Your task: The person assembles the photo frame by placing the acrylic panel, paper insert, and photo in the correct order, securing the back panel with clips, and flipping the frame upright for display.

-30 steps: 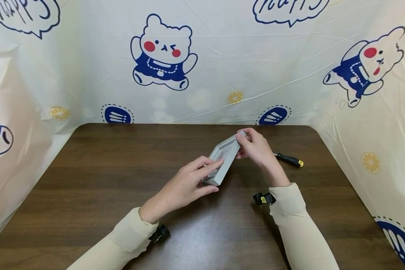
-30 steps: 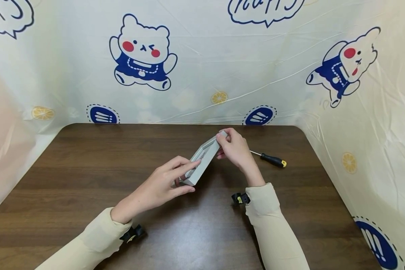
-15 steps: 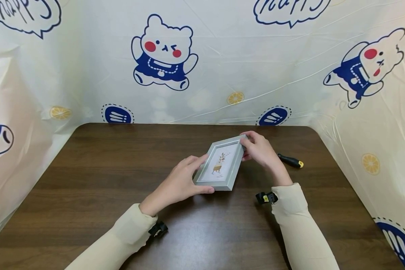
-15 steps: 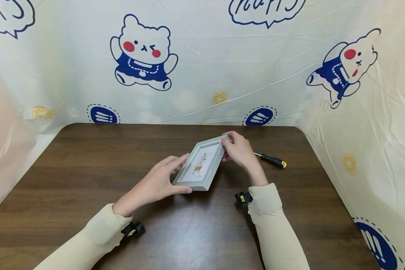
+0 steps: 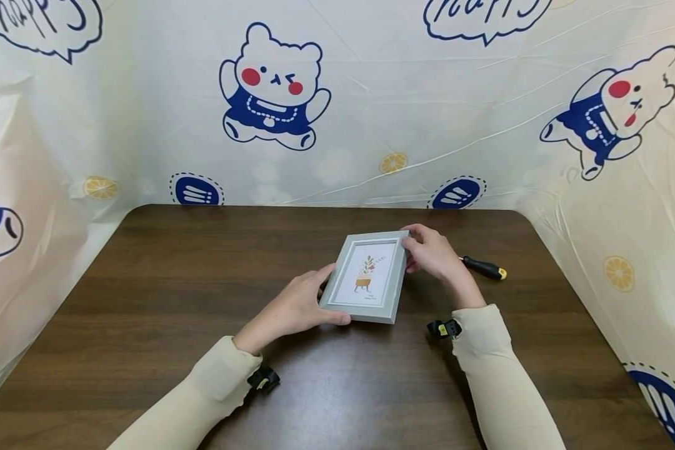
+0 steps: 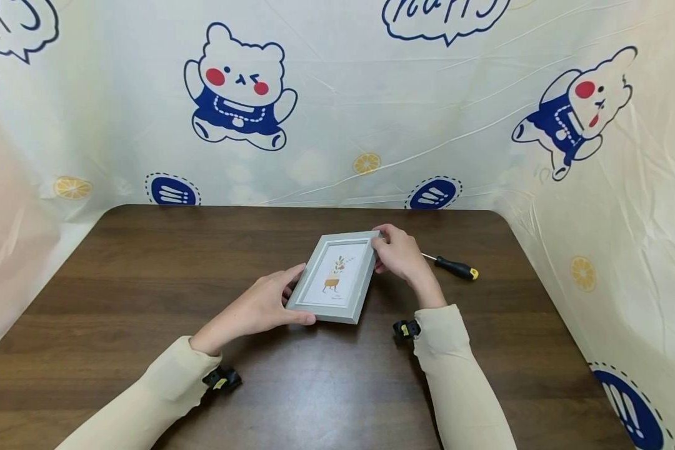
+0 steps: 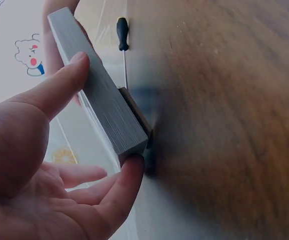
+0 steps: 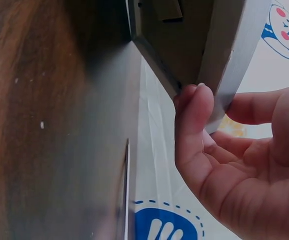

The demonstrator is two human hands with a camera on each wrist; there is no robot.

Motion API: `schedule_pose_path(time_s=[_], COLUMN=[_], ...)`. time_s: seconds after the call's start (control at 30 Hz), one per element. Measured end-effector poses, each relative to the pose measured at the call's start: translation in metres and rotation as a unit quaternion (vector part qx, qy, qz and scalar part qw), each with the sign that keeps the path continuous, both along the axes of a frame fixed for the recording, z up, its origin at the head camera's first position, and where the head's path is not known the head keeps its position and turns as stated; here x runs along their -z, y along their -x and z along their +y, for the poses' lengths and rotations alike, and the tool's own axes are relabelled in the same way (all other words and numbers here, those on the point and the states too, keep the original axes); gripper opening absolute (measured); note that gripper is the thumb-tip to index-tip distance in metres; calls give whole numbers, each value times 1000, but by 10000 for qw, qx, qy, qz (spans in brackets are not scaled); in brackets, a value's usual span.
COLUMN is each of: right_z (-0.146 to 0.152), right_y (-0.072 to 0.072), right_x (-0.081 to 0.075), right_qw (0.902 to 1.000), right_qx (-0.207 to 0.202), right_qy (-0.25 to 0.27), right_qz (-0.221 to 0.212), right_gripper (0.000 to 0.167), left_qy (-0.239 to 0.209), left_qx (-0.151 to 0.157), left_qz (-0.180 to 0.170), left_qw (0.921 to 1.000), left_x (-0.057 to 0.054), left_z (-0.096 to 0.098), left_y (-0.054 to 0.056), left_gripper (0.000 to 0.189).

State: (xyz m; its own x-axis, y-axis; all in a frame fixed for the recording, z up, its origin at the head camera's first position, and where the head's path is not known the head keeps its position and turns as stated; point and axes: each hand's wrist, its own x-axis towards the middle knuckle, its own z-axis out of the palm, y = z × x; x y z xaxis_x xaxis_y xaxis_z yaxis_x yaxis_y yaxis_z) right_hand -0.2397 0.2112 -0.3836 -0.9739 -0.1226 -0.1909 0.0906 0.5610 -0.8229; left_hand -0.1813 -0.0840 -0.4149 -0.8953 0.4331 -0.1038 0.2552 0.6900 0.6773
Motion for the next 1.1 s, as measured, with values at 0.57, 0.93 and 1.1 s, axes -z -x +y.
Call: schedule_pose_path(time_s=[0.57,0.93,1.1], right_z=[0,-7,-9], right_y=[5,4,4], right_x=[16,22,25], right_qw=[9996,9984,9967], right_qx=[-86,-299,-442], right_qy=[-269,-481,-666], right_qz=[68,57,126], right_gripper=[56,62,62], left_qy=[338,227,275], left_qx=[-26,-228,-305], left_qz=[95,-163,-131], left_qw=[9994,9993,9991], left_x=[4,7,6], left_z=[-2,-2,-2], left_y=[2,3,2], left_gripper=[102,102,100])
